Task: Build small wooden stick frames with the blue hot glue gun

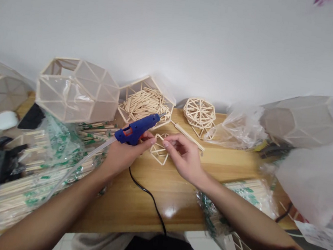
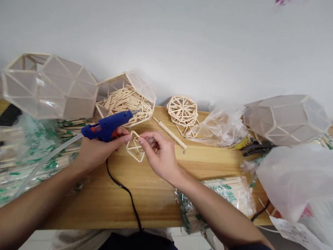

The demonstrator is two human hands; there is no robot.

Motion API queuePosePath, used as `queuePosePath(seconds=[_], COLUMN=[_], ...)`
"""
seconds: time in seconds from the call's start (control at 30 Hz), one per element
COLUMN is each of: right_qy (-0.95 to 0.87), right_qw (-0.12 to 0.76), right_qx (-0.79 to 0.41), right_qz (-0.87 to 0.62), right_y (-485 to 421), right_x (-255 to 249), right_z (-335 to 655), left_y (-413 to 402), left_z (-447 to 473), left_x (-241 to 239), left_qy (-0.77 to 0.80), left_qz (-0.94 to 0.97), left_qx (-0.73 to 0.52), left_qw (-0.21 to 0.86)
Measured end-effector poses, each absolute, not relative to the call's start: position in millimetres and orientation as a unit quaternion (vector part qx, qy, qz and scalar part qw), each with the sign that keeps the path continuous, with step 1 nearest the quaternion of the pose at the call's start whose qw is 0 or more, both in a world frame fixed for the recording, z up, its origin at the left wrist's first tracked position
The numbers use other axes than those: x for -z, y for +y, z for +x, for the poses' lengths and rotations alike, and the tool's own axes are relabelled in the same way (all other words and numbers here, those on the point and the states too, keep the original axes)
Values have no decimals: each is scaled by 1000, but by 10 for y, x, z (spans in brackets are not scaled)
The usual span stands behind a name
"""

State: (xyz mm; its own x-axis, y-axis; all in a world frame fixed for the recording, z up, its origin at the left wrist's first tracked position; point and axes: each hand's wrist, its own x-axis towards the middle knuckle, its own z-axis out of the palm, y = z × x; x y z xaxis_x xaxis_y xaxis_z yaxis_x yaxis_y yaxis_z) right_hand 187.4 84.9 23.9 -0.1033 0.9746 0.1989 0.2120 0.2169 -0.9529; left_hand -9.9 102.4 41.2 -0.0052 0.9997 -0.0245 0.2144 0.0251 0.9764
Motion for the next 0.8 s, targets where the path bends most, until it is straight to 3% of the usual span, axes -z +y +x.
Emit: queuePosePath(seconds=[0.8], right_qy=[-619], right_qw=[463], right_qx=[-410], right_qz=[-484], right_y=[852], right_x=[-237], right_z=[1868], left_y=[1022], left_z=[-84], left_x=[-407], left_qy=[561], left_qz=[534], left_qx=[-447], left_qw=[447])
